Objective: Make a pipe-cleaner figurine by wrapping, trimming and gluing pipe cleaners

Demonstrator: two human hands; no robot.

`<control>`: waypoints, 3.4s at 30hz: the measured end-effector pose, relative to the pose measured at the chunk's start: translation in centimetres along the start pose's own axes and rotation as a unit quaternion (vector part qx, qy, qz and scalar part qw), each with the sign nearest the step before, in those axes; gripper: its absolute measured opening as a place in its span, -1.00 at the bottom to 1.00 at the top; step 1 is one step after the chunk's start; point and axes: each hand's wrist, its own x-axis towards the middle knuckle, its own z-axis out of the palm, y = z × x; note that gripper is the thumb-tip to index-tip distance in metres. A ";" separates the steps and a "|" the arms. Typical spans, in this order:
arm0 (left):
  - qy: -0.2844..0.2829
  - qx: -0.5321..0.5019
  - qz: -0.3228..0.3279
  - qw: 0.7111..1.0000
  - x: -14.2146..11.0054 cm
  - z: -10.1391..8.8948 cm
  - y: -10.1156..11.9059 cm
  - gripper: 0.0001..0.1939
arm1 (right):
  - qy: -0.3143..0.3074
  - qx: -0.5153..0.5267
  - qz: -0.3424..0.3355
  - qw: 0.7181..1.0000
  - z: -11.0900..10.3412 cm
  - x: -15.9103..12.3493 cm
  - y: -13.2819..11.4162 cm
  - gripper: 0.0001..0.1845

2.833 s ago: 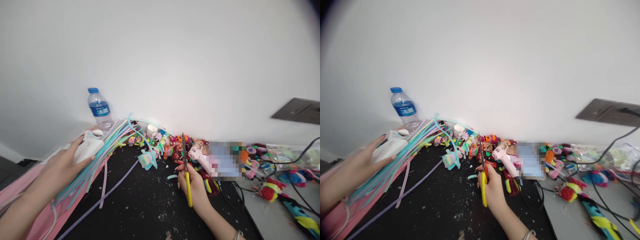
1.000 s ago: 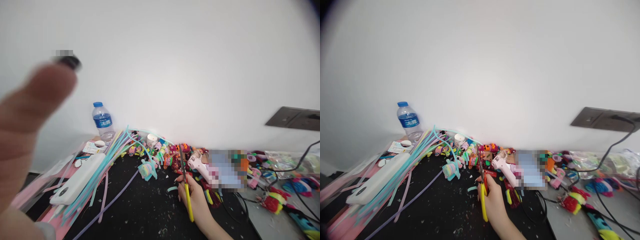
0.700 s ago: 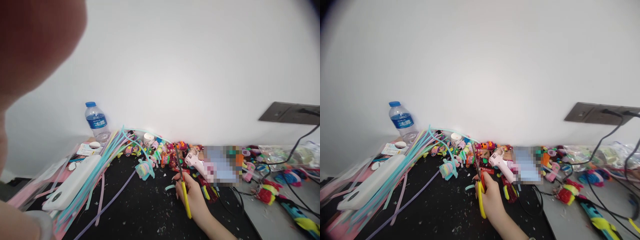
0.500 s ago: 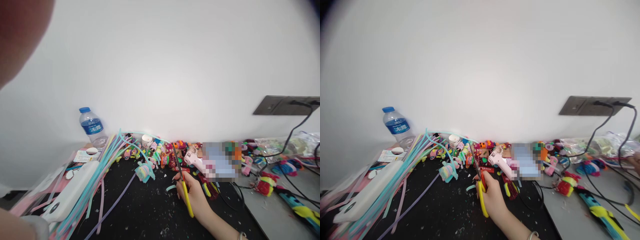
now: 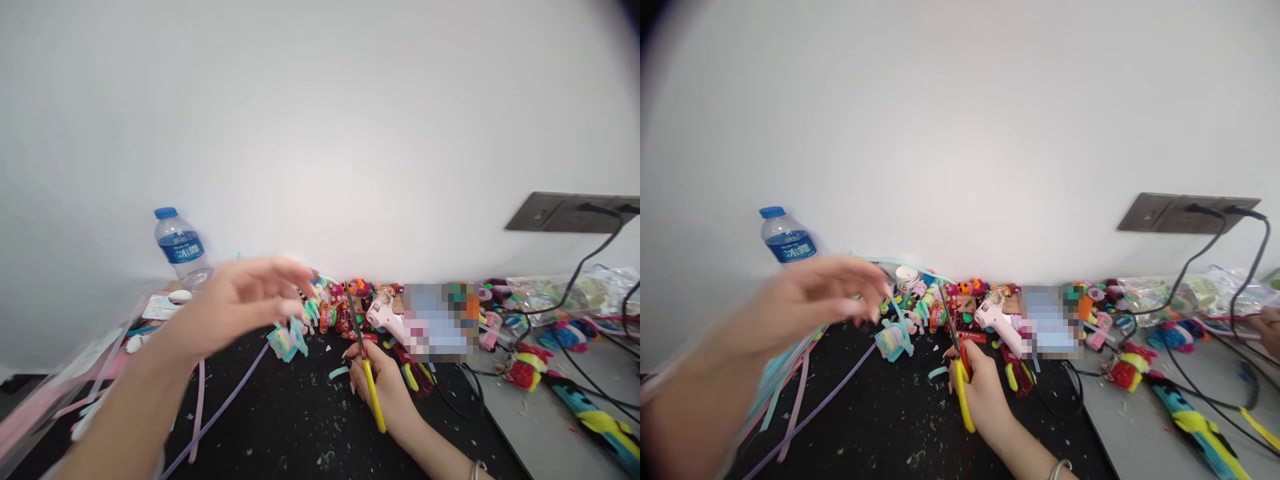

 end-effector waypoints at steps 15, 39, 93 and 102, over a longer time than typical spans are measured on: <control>-0.285 -0.160 -0.233 0.916 -1.8 9.6 -10.2 -0.66 | -0.009 0.037 0.015 0.999 0.0 0.0 -0.3 -0.73; -0.079 -0.284 -0.260 0.919 -2.9 9.9 -11.1 -0.73 | 0.063 -0.098 -0.007 0.993 -0.6 -0.6 -1.5 -0.83; 0.027 -0.442 -0.211 0.871 -3.8 11.4 -10.0 -0.80 | -0.008 -0.485 -0.019 0.874 0.1 -3.0 -3.0 -0.91; 0.002 -0.434 -0.215 0.875 -4.0 11.6 -10.1 -0.81 | -0.016 -0.485 -0.013 0.874 0.3 -3.0 -3.1 -0.92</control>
